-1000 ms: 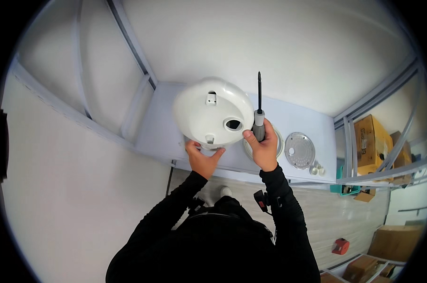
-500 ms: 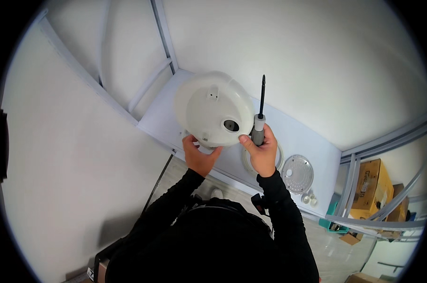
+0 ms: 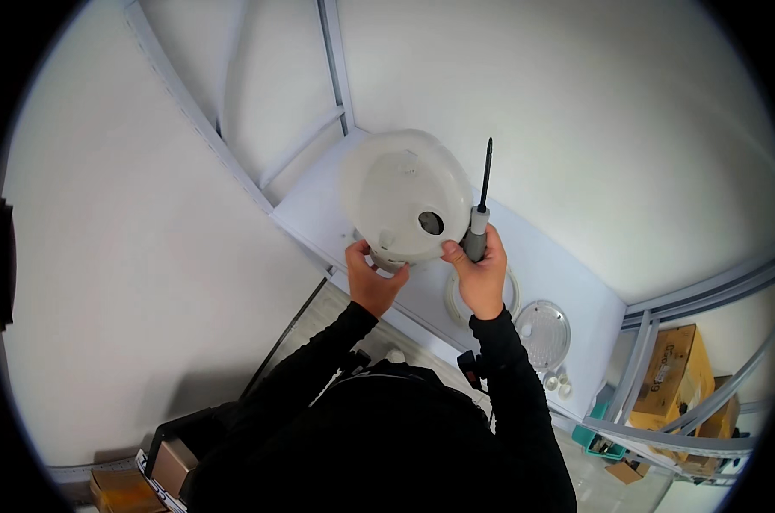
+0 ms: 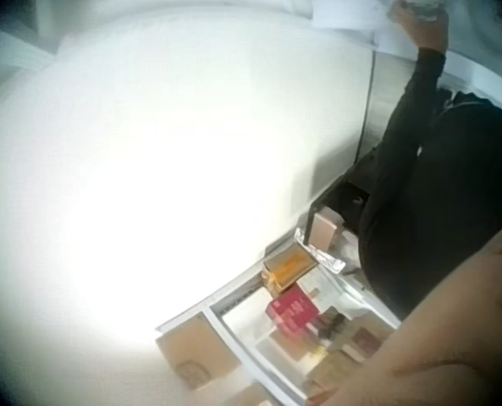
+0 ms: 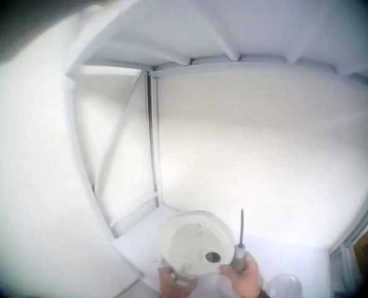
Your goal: The person assembles a white cylindrical appliance on a white table. They use a screwdriver to tighten screws on a perforated metal plate, then attach a white plastic lid to the cylinder, securing it with additional screws.
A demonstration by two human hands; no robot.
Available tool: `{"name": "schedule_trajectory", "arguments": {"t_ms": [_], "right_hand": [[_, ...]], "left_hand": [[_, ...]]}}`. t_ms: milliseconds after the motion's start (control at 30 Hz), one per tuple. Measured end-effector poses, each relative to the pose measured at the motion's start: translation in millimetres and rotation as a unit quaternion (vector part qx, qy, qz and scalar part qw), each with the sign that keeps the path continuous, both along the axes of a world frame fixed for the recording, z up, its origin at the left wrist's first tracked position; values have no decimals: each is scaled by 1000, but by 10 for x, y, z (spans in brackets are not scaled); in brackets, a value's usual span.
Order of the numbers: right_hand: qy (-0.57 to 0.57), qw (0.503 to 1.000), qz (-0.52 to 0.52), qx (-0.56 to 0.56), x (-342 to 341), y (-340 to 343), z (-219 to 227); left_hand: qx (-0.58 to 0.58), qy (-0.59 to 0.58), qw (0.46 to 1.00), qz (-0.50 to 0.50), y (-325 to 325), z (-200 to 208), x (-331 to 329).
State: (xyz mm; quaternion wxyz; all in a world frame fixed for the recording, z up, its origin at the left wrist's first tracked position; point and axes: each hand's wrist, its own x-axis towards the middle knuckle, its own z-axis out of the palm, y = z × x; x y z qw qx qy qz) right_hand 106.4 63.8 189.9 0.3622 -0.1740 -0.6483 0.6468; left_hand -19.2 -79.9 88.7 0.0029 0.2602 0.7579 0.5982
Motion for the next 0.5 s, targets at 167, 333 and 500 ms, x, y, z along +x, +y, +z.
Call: {"name": "schedule_trajectory", "arguments": {"t_ms": [167, 333, 500], "right_hand": [[-9, 999, -10, -52, -51, 52, -51], [2, 998, -11, -67, -97, 78, -55], [-5, 993, -29, -110, -161, 138, -102]], "left_hand": [[-46, 17, 999, 12, -82, 92, 37], [-58, 19, 998, 5, -102, 133, 28], [-58, 6, 998, -4, -106, 117, 17]]}}
